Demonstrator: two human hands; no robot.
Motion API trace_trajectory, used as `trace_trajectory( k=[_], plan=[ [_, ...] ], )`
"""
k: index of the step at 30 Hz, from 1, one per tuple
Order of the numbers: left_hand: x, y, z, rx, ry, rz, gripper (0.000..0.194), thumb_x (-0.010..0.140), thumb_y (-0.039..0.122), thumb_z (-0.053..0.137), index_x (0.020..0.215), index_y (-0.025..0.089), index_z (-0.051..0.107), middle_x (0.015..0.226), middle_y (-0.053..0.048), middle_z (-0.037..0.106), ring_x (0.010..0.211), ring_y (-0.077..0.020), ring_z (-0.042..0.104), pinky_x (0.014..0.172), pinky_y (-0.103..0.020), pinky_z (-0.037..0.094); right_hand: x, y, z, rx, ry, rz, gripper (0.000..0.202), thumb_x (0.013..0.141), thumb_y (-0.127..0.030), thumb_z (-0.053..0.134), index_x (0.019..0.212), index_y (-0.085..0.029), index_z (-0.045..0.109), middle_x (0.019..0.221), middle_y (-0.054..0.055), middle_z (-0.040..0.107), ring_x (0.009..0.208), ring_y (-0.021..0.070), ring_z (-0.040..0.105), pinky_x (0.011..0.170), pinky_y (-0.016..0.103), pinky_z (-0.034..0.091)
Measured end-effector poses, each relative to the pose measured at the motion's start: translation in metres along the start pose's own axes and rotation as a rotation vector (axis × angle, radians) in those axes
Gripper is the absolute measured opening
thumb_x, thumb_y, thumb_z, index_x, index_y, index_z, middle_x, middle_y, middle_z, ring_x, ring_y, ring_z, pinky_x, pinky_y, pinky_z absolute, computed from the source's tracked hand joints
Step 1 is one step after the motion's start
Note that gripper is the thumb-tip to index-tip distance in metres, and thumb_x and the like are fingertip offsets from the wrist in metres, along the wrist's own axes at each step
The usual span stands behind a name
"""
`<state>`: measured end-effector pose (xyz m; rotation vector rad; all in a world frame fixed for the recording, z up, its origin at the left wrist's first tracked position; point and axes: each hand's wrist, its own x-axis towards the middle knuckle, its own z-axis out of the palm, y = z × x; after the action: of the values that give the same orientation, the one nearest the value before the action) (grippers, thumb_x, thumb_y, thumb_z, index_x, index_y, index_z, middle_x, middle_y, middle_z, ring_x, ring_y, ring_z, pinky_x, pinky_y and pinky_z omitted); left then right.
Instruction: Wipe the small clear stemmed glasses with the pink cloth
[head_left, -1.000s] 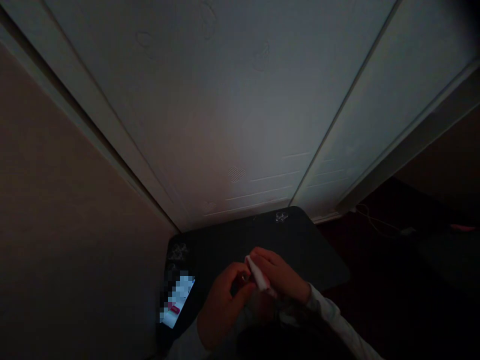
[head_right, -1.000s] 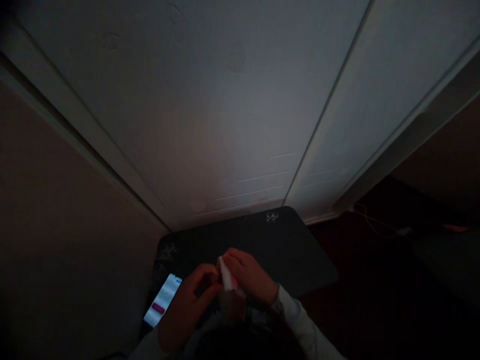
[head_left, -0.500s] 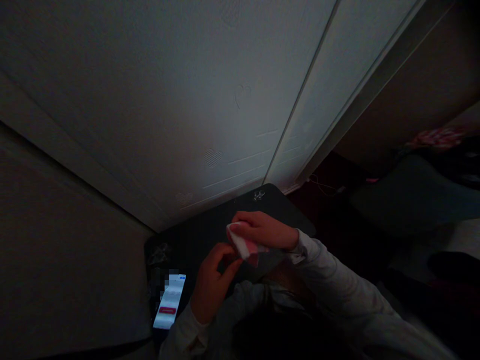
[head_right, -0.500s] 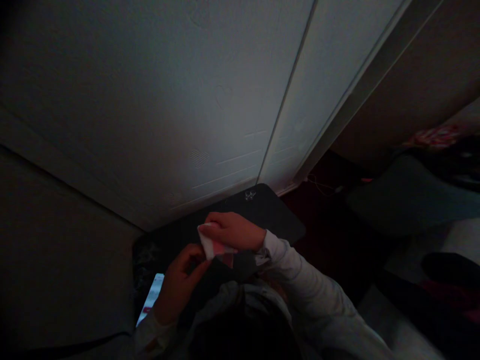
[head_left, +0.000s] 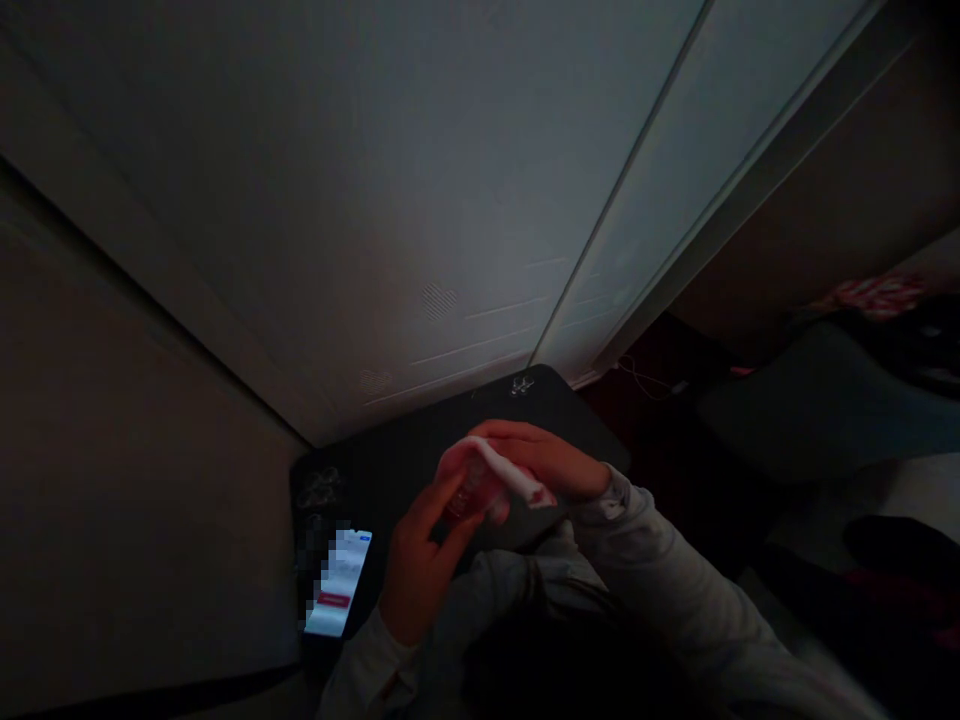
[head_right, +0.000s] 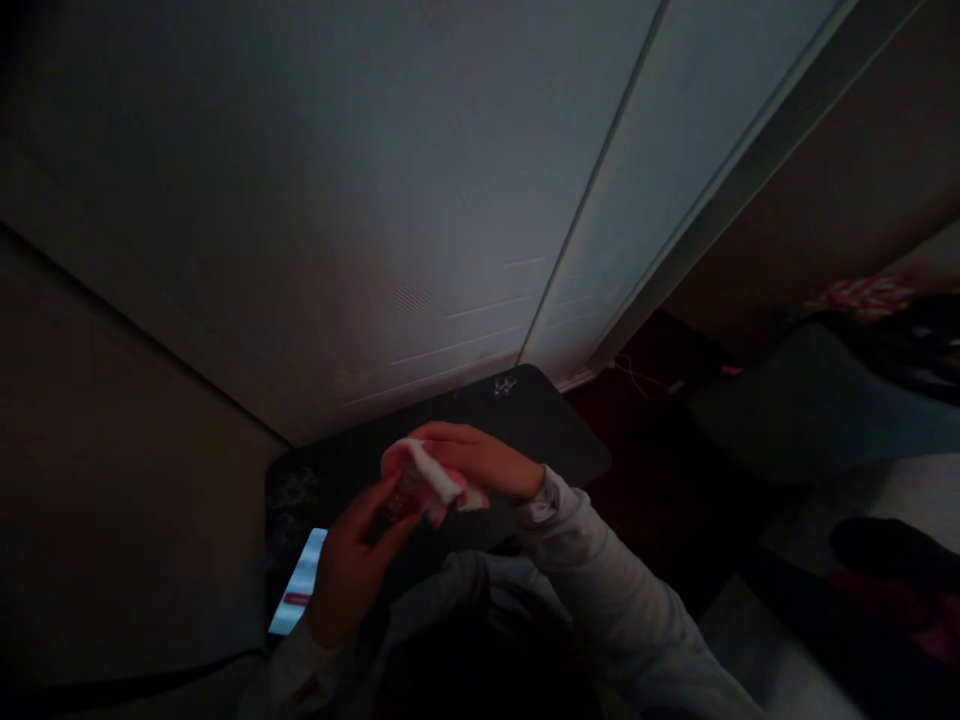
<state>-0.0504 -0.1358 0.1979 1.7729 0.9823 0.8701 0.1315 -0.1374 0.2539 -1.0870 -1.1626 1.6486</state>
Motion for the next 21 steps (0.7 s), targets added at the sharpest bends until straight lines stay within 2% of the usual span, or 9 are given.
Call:
trace_trajectory(
  k=[6,11,15,21],
  plan=[
    [0.0,0.007,0.004,-0.025,-0.054,-0.034,0.037,0.072,0.025,0.061,0.109,0.025,0.059,0.11,-0.004,0.063,0.099,-0.0203,0.059,0.086,-0.035,0.046,-0.004,-0.001,-0.021,-0.006,-0.132,0.047,0.029,0.079,-0.036,0.055,0.099,-0.015,0.059,0.084,0.003,0.062,0.068,0.0097,0.057,0.058,0.019,0.043],
    [0.009,0.016,0.02,-0.048,-0.04,-0.071,0.039,0.069,0.021,0.064,0.107,0.028,0.061,0.108,-0.004,0.065,0.097,-0.021,0.06,0.086,-0.036,0.046,-0.004,-0.006,-0.048,-0.084,-0.232,0.085,0.037,0.077,-0.041,0.056,0.103,-0.015,0.059,0.088,0.004,0.063,0.072,0.0111,0.058,0.063,0.022,0.044],
    [0.024,0.03,0.048,-0.066,-0.032,-0.084,0.041,0.066,0.019,0.066,0.106,0.03,0.061,0.108,-0.003,0.065,0.099,-0.0216,0.059,0.088,-0.037,0.045,-0.006,-0.014,-0.086,-0.171,-0.316,0.045,0.036,0.078,-0.042,0.054,0.099,-0.014,0.061,0.086,0.003,0.061,0.071,0.0094,0.055,0.064,0.021,0.042],
    [0.052,0.056,0.111,-0.048,0.034,-0.108,0.039,0.068,0.021,0.066,0.105,0.033,0.062,0.104,-0.001,0.066,0.094,-0.0192,0.061,0.084,-0.031,0.047,-0.014,-0.033,-0.156,-0.257,-0.432,0.082,0.034,0.081,-0.041,0.051,0.103,-0.016,0.058,0.088,0.002,0.057,0.074,0.0095,0.052,0.064,0.02,0.04]
  ],
)
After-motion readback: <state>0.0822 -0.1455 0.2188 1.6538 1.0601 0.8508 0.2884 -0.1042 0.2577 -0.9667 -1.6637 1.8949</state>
